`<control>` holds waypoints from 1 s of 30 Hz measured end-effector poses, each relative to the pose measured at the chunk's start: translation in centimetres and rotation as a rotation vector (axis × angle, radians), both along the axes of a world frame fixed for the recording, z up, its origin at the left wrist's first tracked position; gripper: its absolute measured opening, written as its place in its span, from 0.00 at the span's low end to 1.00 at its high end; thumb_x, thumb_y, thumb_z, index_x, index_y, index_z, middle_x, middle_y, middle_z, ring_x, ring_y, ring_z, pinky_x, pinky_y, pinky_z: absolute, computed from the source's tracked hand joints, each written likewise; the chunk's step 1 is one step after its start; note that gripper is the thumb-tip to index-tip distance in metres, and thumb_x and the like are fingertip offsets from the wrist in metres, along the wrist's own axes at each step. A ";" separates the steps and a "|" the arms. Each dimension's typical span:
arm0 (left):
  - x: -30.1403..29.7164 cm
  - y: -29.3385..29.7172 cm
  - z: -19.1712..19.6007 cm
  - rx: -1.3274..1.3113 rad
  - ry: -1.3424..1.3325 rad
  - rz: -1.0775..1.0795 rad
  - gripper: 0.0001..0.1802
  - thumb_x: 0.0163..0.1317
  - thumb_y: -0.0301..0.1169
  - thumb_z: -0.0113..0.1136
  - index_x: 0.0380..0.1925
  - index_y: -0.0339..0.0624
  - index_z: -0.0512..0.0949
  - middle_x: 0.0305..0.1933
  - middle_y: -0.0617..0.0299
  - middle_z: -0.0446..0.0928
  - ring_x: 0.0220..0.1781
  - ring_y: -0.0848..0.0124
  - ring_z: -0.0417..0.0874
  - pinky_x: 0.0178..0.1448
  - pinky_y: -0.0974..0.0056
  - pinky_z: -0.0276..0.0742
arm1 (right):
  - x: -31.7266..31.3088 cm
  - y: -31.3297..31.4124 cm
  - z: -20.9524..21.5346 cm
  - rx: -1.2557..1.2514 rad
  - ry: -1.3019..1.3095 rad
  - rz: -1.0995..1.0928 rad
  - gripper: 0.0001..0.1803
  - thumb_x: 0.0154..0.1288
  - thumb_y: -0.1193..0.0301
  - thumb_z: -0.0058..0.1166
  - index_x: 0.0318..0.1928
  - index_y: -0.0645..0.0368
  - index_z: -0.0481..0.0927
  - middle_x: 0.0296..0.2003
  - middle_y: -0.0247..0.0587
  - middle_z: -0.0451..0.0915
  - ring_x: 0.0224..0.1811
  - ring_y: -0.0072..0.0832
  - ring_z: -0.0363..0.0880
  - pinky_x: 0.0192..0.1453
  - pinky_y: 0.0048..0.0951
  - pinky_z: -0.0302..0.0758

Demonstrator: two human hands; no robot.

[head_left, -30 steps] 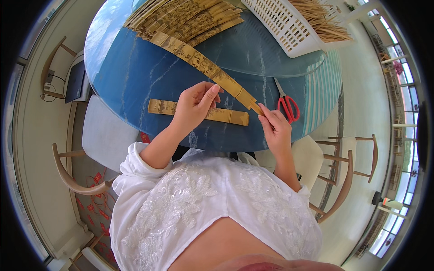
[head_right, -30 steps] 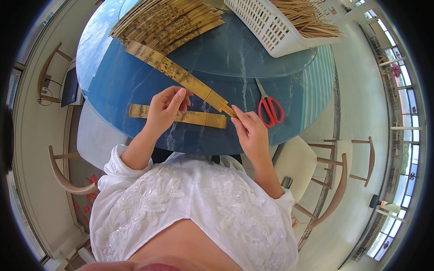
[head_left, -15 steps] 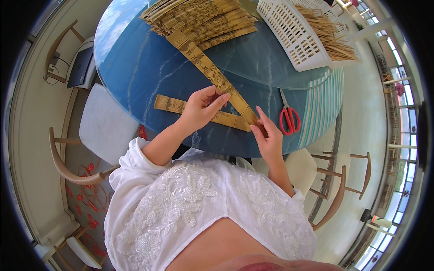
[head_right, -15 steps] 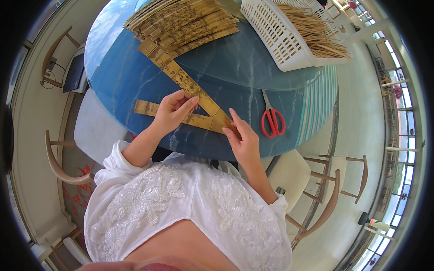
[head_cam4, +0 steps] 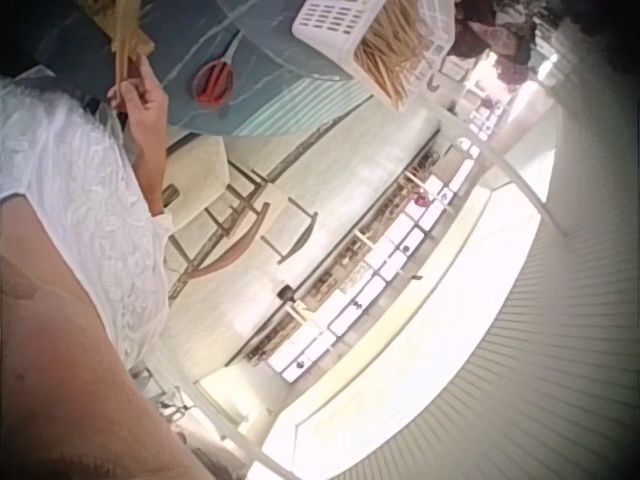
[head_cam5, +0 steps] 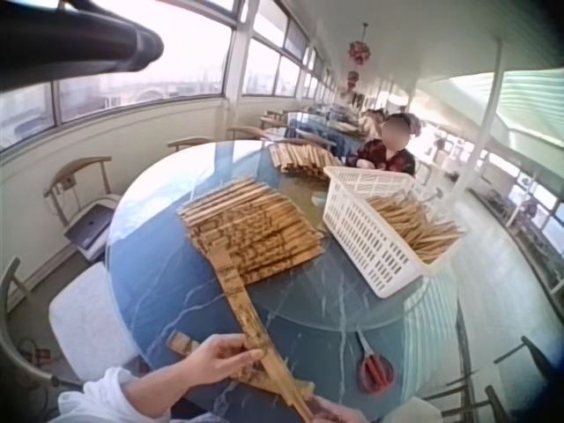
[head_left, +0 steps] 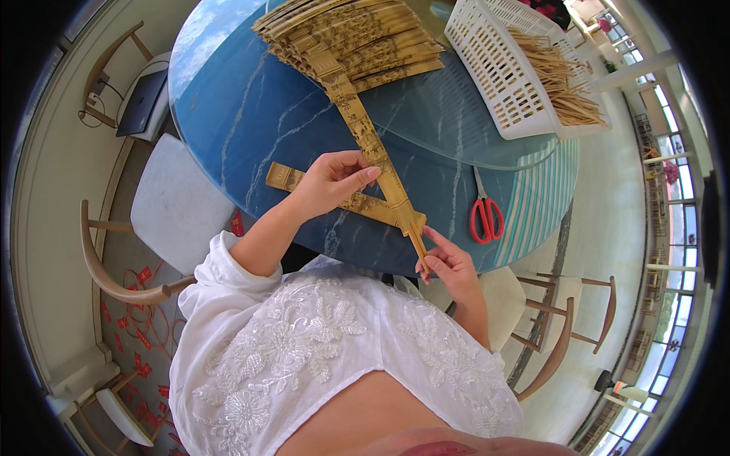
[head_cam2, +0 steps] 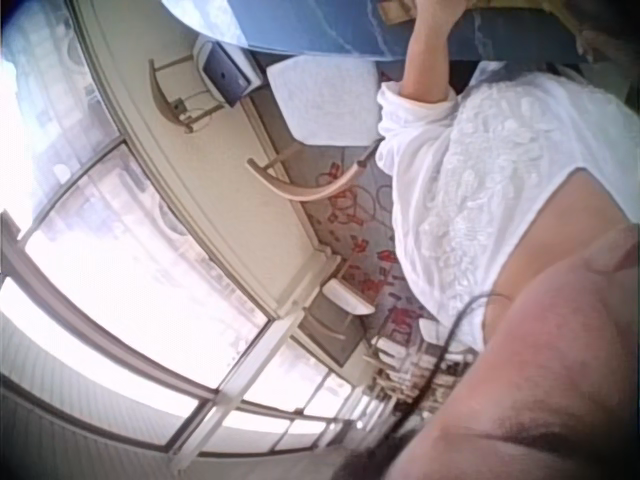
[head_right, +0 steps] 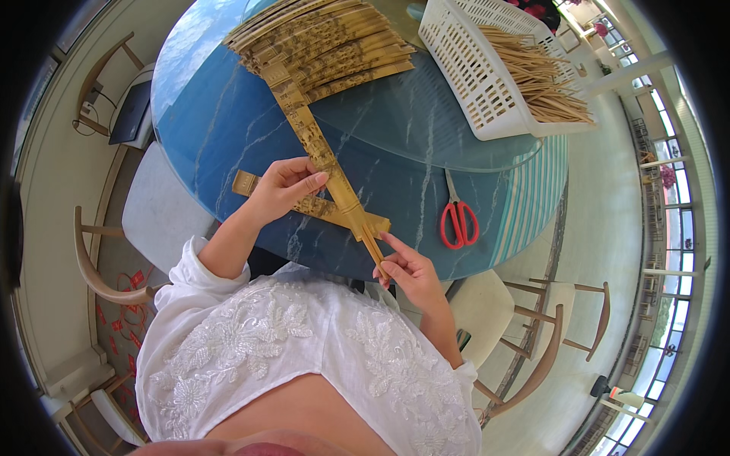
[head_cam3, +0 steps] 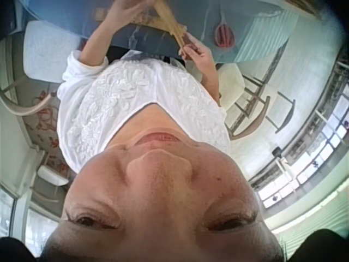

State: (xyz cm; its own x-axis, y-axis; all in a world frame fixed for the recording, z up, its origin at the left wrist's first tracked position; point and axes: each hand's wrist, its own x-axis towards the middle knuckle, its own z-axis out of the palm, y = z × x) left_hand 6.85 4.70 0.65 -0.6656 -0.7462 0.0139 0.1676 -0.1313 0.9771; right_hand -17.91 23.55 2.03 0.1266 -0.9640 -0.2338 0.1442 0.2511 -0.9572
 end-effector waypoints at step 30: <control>-1.1 2.1 0.7 0.124 0.096 -0.235 0.11 0.73 0.31 0.60 0.40 0.32 0.82 0.39 0.66 0.82 0.42 0.80 0.81 0.48 0.72 0.79 | 1.7 -0.3 1.1 0.107 -0.197 0.059 0.31 0.67 0.82 0.57 0.71 0.65 0.67 0.40 0.49 0.86 0.37 0.27 0.85 0.45 0.30 0.82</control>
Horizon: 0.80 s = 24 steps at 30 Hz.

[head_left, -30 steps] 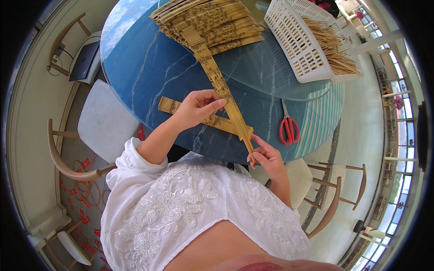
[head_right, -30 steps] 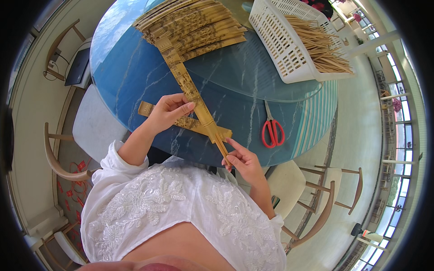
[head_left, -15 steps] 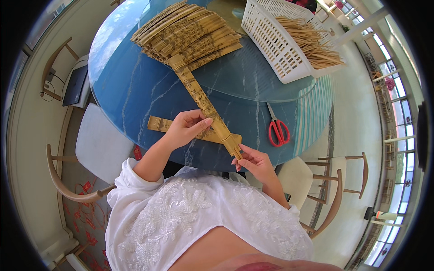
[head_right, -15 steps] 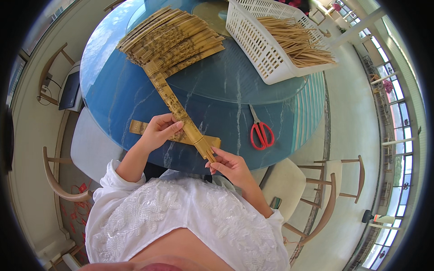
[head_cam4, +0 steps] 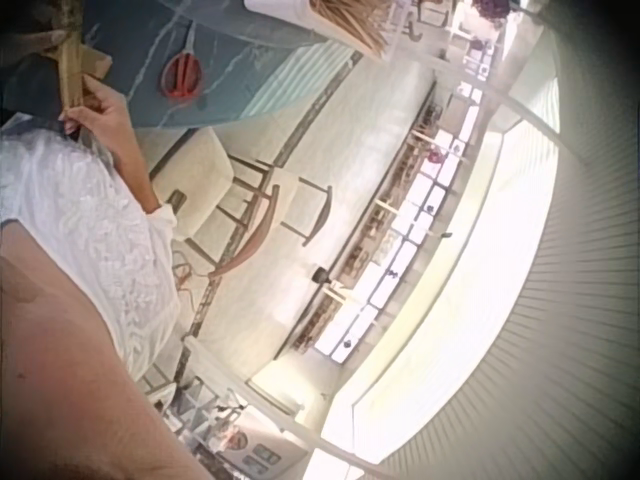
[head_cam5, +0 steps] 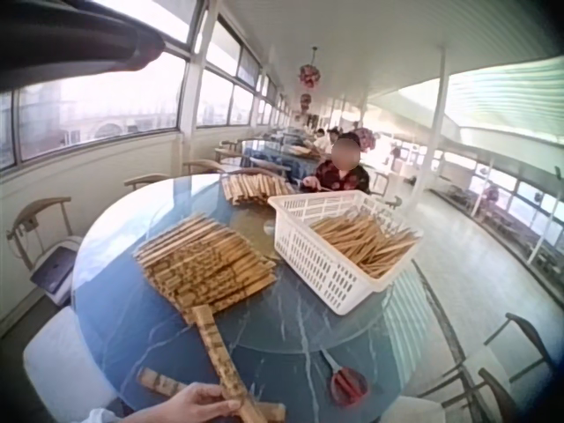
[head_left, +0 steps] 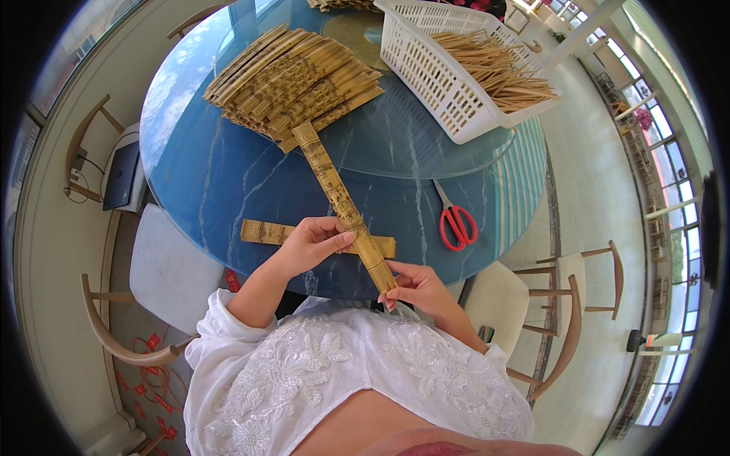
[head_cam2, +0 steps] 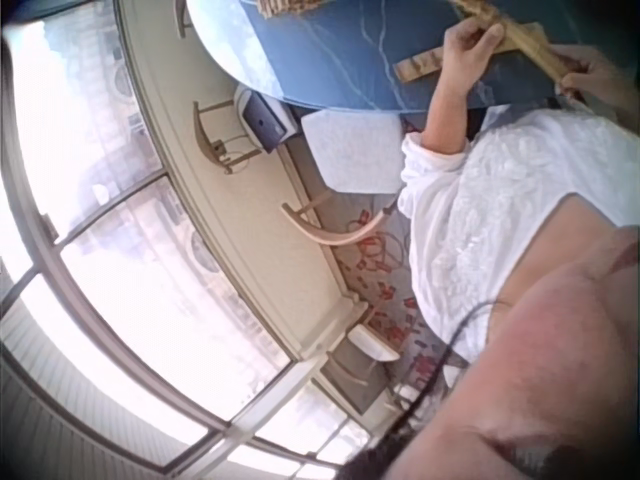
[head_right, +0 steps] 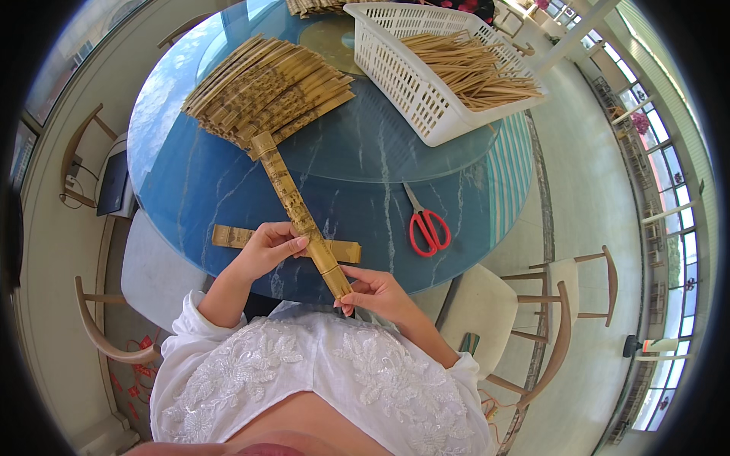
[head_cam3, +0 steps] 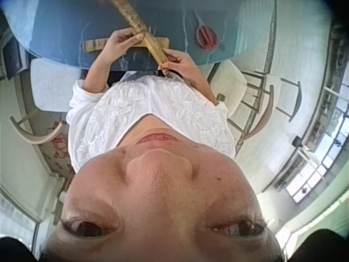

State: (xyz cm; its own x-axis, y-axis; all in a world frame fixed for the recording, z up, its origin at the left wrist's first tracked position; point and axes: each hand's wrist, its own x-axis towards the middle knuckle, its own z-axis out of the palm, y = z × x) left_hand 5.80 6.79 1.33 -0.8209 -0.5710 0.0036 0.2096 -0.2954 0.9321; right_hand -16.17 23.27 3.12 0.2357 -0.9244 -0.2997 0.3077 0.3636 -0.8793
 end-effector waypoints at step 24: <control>0.3 -0.5 0.7 -0.187 -0.053 0.105 0.14 0.73 0.34 0.60 0.48 0.33 0.78 0.38 0.64 0.81 0.43 0.80 0.79 0.46 0.72 0.77 | -0.7 0.3 -0.6 -0.030 0.119 -0.040 0.25 0.67 0.81 0.60 0.64 0.64 0.76 0.41 0.43 0.86 0.37 0.21 0.83 0.46 0.24 0.81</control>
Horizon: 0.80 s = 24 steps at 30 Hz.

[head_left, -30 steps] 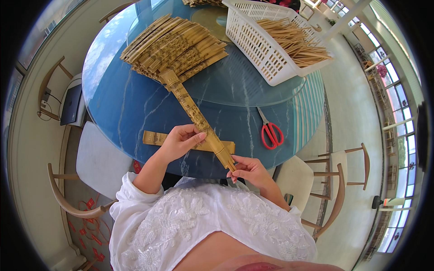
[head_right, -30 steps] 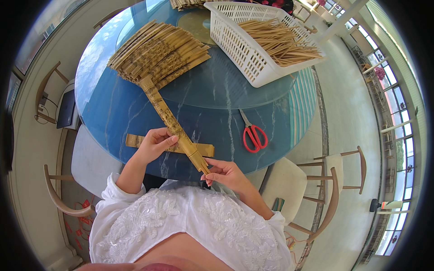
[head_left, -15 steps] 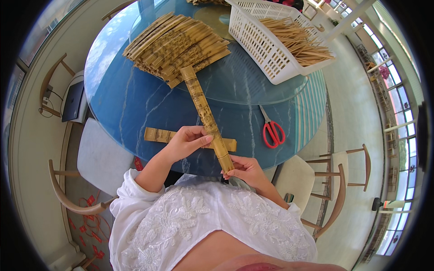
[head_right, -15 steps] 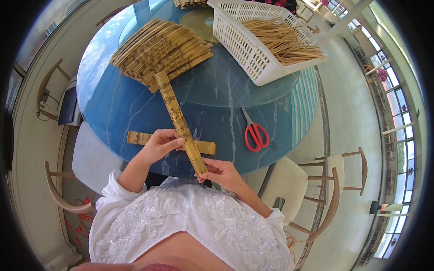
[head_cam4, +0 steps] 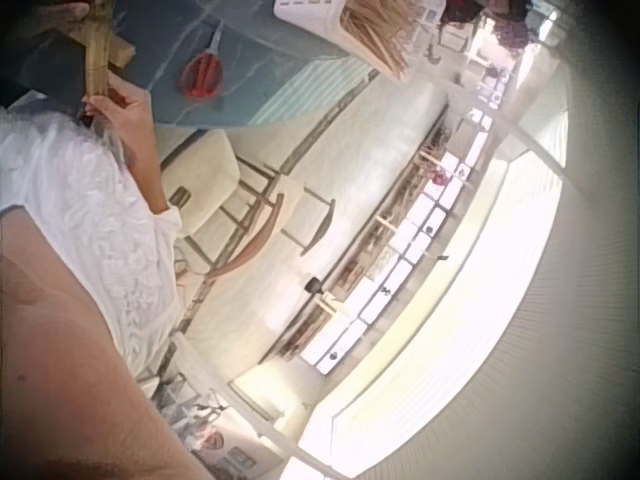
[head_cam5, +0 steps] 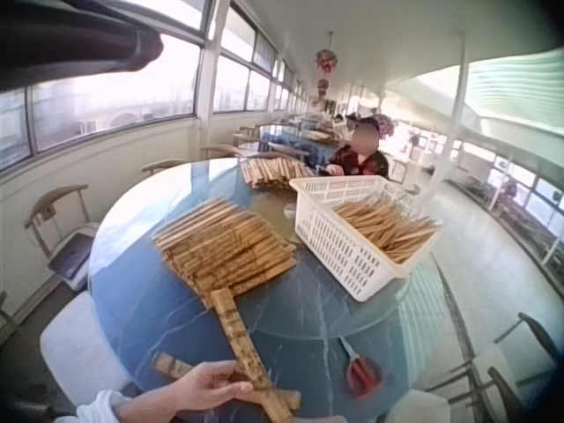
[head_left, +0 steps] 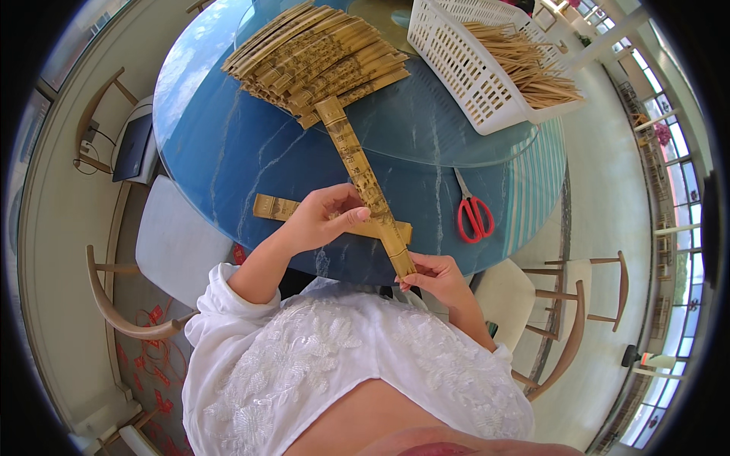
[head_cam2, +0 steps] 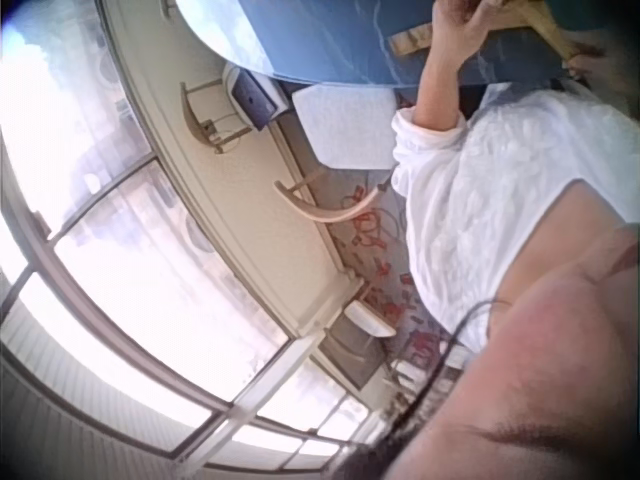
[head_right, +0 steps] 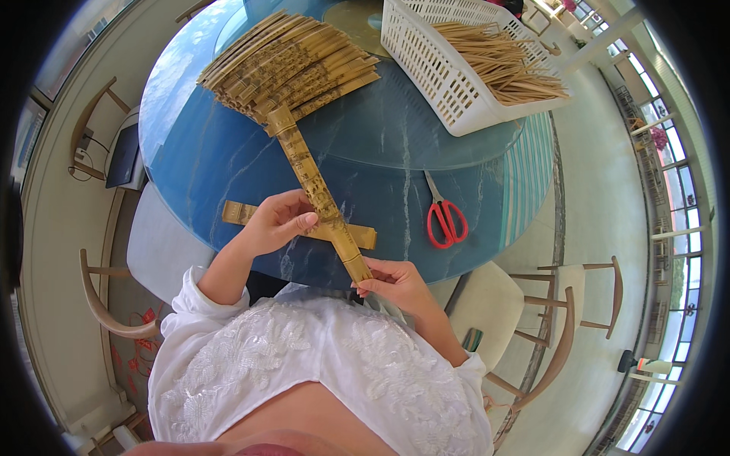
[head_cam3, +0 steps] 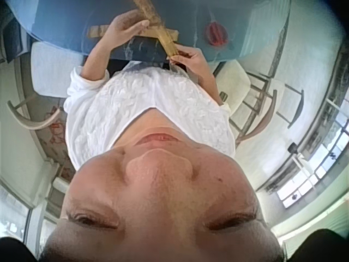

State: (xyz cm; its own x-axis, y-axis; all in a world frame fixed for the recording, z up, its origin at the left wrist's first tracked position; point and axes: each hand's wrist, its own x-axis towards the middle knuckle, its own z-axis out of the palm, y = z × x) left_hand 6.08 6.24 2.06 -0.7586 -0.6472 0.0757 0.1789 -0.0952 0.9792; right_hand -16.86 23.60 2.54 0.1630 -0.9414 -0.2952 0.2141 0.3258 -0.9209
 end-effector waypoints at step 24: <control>6.6 -5.5 2.7 0.182 -0.128 0.089 0.12 0.74 0.36 0.57 0.40 0.36 0.78 0.37 0.54 0.85 0.37 0.71 0.87 0.39 0.68 0.82 | -6.4 -0.8 -2.7 -0.191 -0.149 -0.679 0.14 0.72 0.76 0.55 0.55 0.66 0.81 0.39 0.41 0.85 0.38 0.25 0.84 0.45 0.27 0.82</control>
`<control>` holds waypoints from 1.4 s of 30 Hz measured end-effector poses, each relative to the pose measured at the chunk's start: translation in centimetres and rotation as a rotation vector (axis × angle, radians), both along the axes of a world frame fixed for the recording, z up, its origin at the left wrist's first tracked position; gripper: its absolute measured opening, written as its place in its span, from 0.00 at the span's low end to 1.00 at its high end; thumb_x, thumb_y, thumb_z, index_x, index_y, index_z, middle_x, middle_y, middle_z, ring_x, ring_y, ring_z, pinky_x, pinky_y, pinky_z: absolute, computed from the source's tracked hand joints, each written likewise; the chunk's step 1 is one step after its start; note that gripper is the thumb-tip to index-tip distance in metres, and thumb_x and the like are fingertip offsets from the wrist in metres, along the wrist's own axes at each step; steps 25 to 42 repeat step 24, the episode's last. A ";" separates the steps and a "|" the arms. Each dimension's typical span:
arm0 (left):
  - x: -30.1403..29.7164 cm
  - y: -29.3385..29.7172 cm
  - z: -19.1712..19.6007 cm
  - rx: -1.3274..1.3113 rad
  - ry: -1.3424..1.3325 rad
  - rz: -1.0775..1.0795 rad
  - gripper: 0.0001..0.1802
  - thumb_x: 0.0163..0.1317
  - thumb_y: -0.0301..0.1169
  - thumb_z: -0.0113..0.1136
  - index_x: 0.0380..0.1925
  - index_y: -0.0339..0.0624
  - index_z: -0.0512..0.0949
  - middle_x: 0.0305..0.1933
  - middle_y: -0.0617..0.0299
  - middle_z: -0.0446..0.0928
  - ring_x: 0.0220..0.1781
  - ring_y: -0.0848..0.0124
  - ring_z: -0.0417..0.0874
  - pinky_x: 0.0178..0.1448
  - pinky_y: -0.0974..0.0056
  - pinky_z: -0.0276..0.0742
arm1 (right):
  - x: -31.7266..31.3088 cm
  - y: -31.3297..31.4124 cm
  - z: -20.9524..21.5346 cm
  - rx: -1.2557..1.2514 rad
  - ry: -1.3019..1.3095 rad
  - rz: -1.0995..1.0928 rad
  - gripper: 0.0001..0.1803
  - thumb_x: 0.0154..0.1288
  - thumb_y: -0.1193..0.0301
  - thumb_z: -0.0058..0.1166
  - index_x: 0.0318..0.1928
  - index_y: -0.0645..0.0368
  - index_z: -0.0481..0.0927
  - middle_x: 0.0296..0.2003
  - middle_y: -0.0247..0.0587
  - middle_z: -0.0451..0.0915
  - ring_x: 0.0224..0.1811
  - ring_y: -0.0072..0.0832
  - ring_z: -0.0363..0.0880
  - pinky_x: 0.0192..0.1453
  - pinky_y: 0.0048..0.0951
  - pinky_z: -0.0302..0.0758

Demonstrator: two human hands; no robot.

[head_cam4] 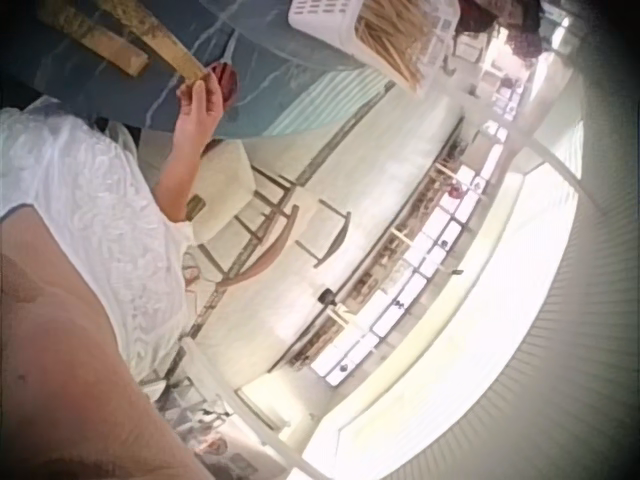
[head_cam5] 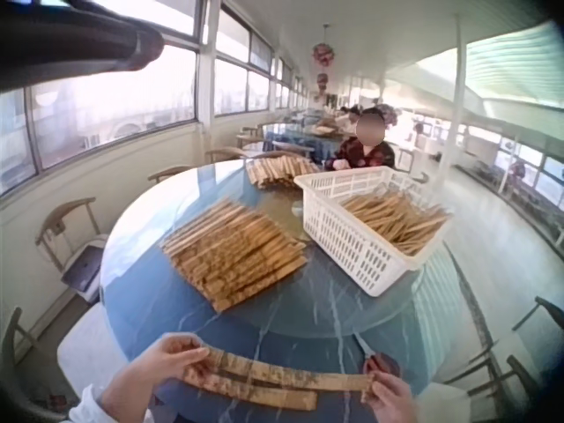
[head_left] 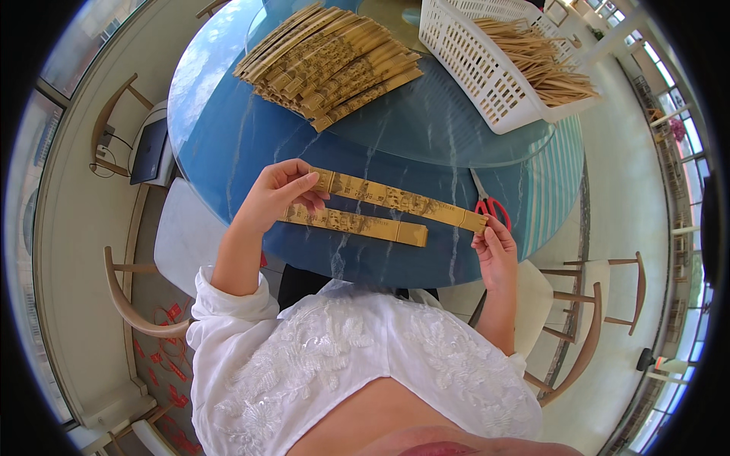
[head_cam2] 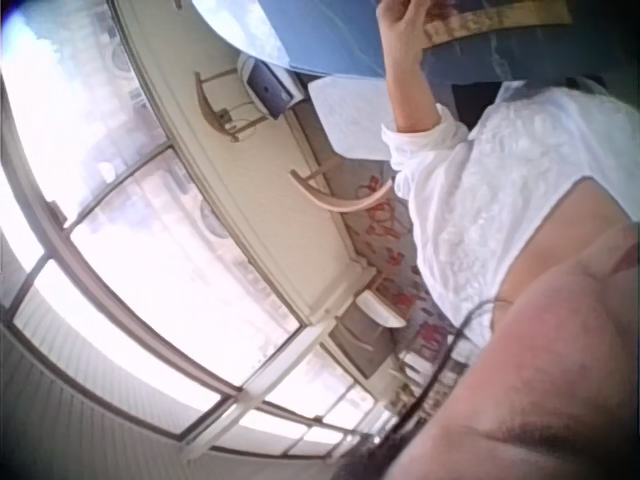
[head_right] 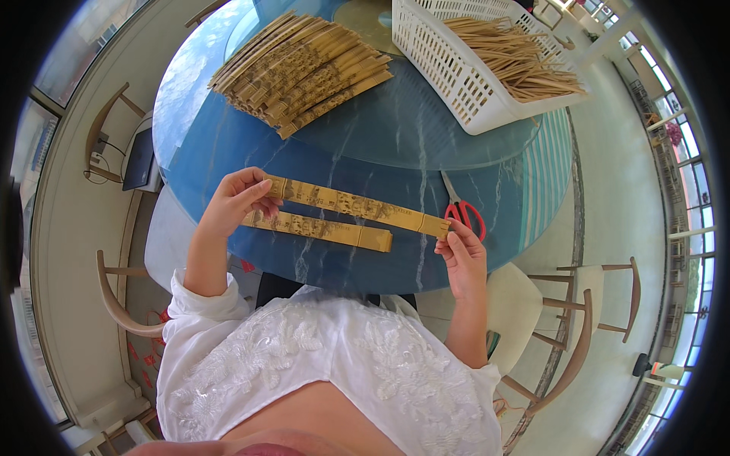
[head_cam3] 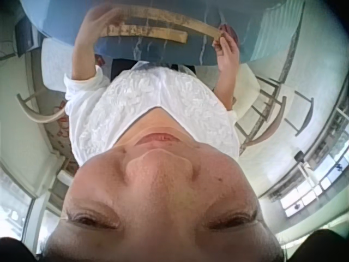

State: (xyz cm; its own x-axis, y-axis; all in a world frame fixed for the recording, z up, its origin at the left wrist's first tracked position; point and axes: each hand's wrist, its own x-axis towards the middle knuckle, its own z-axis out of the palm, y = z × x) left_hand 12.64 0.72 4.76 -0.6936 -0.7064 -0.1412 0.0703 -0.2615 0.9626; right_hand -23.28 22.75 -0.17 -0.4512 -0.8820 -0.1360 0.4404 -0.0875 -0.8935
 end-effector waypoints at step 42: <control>-5.1 -10.9 -3.6 -0.112 0.078 0.692 0.17 0.73 0.35 0.59 0.48 0.31 0.71 0.49 0.44 0.83 0.47 0.59 0.88 0.50 0.60 0.87 | 4.5 -1.8 -4.0 0.031 0.666 0.147 0.08 0.70 0.78 0.57 0.47 0.62 0.86 0.32 0.38 0.85 0.33 0.21 0.85 0.40 0.20 0.80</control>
